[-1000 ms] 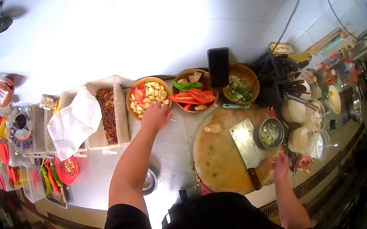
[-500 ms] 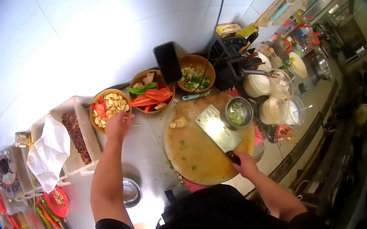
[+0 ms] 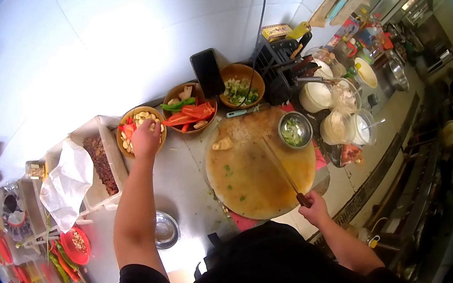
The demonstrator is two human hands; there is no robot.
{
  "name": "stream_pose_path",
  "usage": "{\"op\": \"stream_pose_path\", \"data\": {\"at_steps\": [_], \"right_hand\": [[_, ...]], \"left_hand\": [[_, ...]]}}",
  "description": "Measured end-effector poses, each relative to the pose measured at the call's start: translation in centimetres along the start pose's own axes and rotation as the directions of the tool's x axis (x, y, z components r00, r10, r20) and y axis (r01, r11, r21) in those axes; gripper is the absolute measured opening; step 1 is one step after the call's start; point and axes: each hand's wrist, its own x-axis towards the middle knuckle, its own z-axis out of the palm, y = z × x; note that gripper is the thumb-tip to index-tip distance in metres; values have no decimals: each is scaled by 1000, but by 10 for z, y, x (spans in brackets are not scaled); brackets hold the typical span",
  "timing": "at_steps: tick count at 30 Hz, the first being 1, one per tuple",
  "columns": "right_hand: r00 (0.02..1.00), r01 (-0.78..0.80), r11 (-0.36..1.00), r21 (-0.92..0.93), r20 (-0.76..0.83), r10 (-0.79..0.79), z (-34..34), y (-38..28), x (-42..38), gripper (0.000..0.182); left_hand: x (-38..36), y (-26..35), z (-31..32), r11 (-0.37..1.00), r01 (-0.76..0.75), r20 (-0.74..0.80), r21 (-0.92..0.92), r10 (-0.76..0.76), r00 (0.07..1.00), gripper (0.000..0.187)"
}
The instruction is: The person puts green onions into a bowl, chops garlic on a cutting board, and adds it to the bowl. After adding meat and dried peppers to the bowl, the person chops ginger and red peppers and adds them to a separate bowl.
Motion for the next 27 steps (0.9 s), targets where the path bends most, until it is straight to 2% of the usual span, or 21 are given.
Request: {"op": "stream_pose_path", "data": {"at_steps": [2,4,6,7,8,9,10,11,13,14,16,17,19,20,22,23,25,27], "right_hand": [[999,-40,997,62,4,40,-6,6,-14,30],[995,-96,987,128,6,96,-11,13,-32,27],[999,-41,961,273,17,38,-14,21,-49,23],[999,-50,959,280,8,49,-14,23,-54,23],[997,-77,943,325,19,75,-12,26,-60,22],[994,-105,924,368,32,100,-11,28,-66,21],[993,-114,922,370,27,112,-9,27,-70,21],[988,-155,896,417,44,150,-7,23,-72,22],[976,-214,859,465,79,201,-11,26,-80,22],[972,-234,857,459,95,214,-14,25,-80,22],[969,-248,854,458,119,217,-17,30,-77,22],[970,-243,851,465,135,203,-19,37,-75,22],[969,-241,850,469,161,186,-25,44,-74,22],[970,-232,857,460,170,172,-27,47,-72,21],[968,-234,860,453,190,163,-35,56,-67,20],[962,-244,879,409,217,166,-38,65,-64,26],[954,-258,895,365,246,175,-47,62,-63,33],[929,-265,934,239,322,181,-55,40,-62,58]], "left_hand": [[-4,9,11,999,-19,-44,-41,17,999,28],[-22,47,22,988,55,46,-145,-48,998,28],[-58,84,53,981,1,184,-192,35,982,27],[-85,87,91,966,-80,207,-246,133,969,24],[-110,130,76,966,87,517,-243,53,854,22],[-146,136,109,955,-153,403,-254,248,881,18],[-175,131,147,904,-363,493,-225,427,758,16],[-199,132,172,802,-555,574,-219,566,591,15],[-243,160,176,683,-692,495,-235,697,520,15],[-253,165,175,684,-693,501,-228,693,519,15],[-265,171,174,603,-773,370,-196,776,511,17],[-269,172,174,605,-774,374,-187,773,513,17],[-276,179,169,575,-760,361,-303,807,467,21],[-275,182,169,580,-759,362,-297,804,473,21],[-270,174,163,568,-690,357,-448,822,445,30],[-270,171,158,570,-689,365,-448,820,441,30],[-267,169,139,708,-624,363,-330,706,608,41],[-268,154,139,699,-646,371,-308,713,595,43]]}}
